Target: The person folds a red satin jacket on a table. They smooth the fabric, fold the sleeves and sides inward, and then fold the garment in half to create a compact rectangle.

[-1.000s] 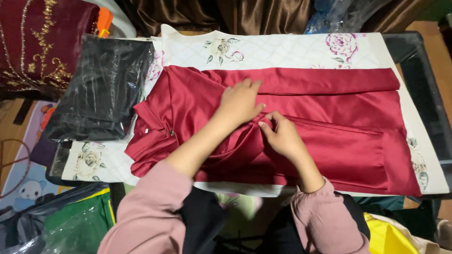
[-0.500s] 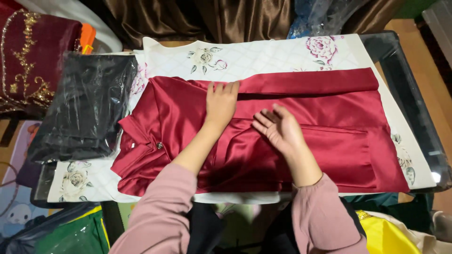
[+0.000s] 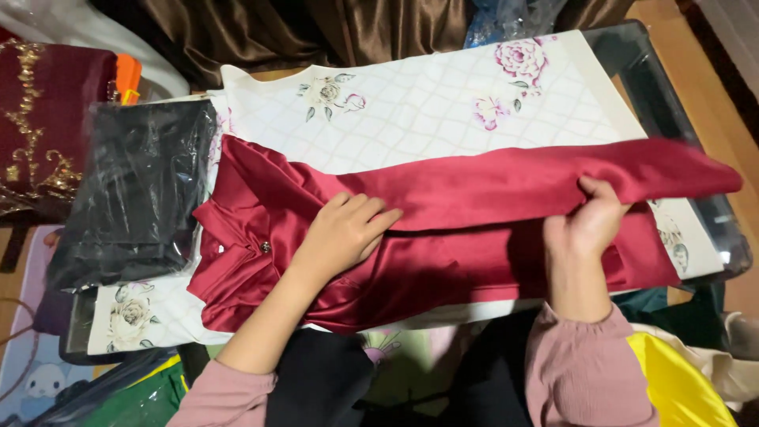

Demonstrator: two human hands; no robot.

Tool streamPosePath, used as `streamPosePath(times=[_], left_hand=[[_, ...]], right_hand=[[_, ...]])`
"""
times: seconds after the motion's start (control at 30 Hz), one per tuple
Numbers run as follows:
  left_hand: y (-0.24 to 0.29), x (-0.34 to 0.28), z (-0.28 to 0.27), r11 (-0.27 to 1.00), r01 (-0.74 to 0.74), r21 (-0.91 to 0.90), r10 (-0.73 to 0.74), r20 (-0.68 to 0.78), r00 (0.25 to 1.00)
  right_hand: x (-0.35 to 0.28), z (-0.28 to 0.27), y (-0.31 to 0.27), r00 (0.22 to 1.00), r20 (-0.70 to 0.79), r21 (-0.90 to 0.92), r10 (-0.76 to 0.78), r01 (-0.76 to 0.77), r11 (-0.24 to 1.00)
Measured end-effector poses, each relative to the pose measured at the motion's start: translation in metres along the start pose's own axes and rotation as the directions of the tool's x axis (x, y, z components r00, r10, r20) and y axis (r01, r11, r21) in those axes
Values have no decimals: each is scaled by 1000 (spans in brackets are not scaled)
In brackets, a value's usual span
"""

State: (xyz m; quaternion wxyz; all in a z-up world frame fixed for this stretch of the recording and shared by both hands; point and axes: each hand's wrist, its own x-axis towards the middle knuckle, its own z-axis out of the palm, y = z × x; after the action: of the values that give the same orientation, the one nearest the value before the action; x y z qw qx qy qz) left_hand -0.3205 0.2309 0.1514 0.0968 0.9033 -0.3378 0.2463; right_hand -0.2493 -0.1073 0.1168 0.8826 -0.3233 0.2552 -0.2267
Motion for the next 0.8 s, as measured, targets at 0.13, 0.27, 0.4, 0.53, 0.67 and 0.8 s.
streamPosePath(times=[0.13, 0.27, 0.4, 0.53, 0.67, 0.8], left_hand=[[2, -16, 24, 1000, 22, -5, -21, 179, 984], [-1, -23, 50, 976, 212, -55, -165, 451, 877], [9, -11, 41, 977, 207, -43, -161, 485, 860], [40, 22, 51, 987, 104, -122, -62, 310, 949], [54, 57, 81, 964, 138, -229, -47, 364, 930], [63, 72, 116, 986, 161, -37, -84, 731, 677]], right_hand=[[17, -35, -6, 963, -99, 45, 250, -247, 968], [24, -49, -22, 979, -177, -15, 102, -107, 994], [66, -89, -28, 955, -214, -324, -204, 127, 938], [58, -90, -22, 815, 132, -740, -564, 459, 492], [4, -42, 4, 666, 690, -616, -283, 746, 254], [2, -37, 42, 557, 790, -532, 254, 830, -165]])
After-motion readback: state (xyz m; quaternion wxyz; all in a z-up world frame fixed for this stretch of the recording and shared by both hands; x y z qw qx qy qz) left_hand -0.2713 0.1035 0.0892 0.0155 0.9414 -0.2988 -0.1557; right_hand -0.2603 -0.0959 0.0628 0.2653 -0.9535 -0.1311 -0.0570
